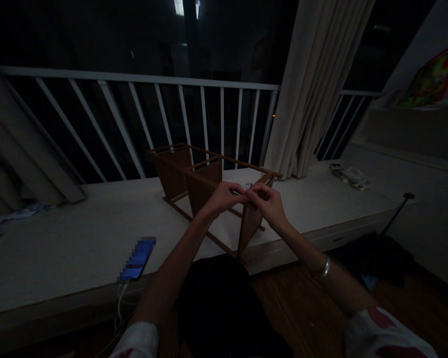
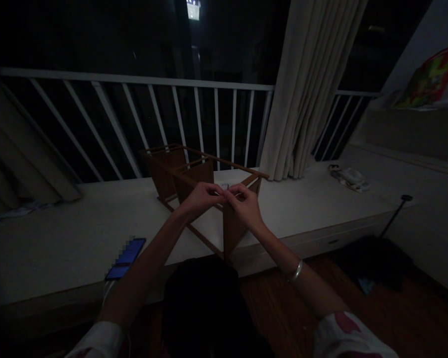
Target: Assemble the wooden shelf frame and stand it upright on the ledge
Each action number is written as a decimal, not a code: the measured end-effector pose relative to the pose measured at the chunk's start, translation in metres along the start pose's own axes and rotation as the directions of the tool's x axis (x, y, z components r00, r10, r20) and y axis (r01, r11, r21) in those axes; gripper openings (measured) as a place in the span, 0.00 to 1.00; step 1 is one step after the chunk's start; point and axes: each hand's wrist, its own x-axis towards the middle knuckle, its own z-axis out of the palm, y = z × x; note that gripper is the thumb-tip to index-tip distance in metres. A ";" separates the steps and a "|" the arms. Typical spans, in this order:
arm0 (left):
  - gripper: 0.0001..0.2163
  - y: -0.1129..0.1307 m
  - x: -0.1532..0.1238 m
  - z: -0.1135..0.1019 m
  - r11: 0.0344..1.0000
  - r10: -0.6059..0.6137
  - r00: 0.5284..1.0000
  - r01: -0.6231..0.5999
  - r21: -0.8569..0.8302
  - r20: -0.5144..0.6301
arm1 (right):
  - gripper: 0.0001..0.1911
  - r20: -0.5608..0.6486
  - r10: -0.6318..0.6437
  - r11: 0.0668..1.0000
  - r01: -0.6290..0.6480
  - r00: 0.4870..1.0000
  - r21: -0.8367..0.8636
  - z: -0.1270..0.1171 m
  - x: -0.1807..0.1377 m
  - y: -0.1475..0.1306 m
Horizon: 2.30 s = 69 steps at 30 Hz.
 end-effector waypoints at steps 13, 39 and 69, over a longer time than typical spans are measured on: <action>0.12 -0.002 0.000 -0.003 0.998 0.031 0.994 -0.024 -0.066 0.108 | 0.10 0.070 -0.098 0.995 0.098 0.993 -0.003 -0.007 0.001 0.000; 0.13 0.003 -0.001 -0.004 0.999 0.005 0.997 -0.001 -0.046 0.078 | 0.11 0.027 -0.079 0.997 0.080 0.996 -0.014 -0.002 0.003 0.003; 0.11 -0.004 0.002 -0.003 0.997 0.022 0.997 -0.017 -0.074 0.080 | 0.10 0.015 -0.073 0.997 0.073 0.997 0.012 -0.001 0.004 -0.001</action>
